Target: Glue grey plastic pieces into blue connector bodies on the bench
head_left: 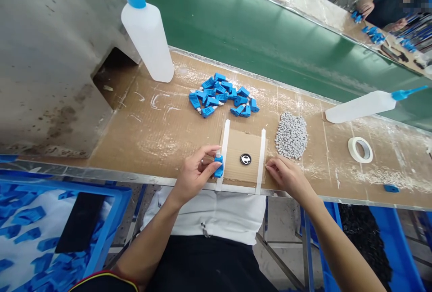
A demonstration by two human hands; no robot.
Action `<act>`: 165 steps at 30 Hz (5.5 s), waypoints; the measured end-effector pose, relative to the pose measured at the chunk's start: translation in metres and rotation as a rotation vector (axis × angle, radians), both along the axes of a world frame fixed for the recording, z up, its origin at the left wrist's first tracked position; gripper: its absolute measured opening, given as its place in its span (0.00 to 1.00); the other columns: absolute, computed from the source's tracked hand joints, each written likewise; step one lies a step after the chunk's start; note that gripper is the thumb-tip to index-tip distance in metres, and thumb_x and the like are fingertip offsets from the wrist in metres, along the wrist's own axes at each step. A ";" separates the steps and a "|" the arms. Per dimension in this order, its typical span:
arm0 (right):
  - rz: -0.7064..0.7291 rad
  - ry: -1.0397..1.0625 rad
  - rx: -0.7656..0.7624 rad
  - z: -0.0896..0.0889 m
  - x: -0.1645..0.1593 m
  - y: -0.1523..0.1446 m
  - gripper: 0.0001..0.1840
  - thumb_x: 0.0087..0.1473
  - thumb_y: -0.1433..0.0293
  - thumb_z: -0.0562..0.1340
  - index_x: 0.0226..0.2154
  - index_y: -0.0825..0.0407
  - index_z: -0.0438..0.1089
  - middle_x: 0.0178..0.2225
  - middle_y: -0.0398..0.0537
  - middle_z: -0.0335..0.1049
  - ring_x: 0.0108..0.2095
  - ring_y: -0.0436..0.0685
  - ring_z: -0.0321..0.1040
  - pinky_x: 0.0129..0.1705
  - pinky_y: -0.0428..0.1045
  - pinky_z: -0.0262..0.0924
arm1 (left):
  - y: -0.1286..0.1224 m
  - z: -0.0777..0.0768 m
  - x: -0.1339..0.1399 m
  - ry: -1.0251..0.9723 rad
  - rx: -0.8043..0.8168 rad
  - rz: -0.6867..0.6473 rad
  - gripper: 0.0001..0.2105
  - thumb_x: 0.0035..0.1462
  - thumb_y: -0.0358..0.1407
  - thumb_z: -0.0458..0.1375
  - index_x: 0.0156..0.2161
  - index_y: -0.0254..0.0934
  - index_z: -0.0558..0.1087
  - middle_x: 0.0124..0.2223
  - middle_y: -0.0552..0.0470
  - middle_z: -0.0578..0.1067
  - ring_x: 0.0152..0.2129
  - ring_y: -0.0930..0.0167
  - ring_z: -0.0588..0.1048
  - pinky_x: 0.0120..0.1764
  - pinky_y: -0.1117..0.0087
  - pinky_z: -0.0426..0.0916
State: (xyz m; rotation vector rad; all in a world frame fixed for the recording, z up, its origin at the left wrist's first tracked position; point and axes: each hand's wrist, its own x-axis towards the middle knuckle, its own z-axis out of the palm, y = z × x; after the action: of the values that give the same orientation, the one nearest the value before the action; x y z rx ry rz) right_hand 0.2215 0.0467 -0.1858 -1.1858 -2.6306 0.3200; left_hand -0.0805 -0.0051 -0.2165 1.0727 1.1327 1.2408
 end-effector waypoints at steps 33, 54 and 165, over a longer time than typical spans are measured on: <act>0.031 -0.080 -0.042 0.017 -0.052 0.005 0.12 0.71 0.68 0.53 0.35 0.48 0.67 0.33 0.49 0.73 0.31 0.56 0.72 0.32 0.49 0.64 | 0.000 0.005 -0.003 0.041 0.077 0.022 0.14 0.62 0.38 0.63 0.52 0.38 0.77 0.36 0.54 0.75 0.27 0.75 0.75 0.31 0.78 0.73; 0.081 -0.075 0.021 0.018 -0.054 0.007 0.10 0.71 0.69 0.54 0.36 0.50 0.67 0.33 0.48 0.75 0.29 0.54 0.74 0.30 0.47 0.64 | 0.000 0.003 -0.002 0.008 0.107 0.022 0.14 0.63 0.37 0.63 0.53 0.38 0.77 0.35 0.54 0.75 0.28 0.76 0.75 0.31 0.78 0.72; -0.607 0.301 -0.217 0.003 0.090 0.000 0.11 0.60 0.60 0.59 0.36 0.49 0.72 0.33 0.51 0.77 0.33 0.60 0.75 0.37 0.54 0.70 | 0.013 0.010 -0.018 0.163 0.083 0.237 0.10 0.45 0.38 0.72 0.34 0.37 0.81 0.32 0.52 0.79 0.27 0.71 0.76 0.30 0.72 0.74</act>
State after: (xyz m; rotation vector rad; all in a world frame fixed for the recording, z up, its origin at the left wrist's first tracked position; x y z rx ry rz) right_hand 0.3118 0.0468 -0.1823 -1.7682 -1.9054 0.6116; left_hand -0.0985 0.0075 -0.2066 1.1429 1.3743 1.4149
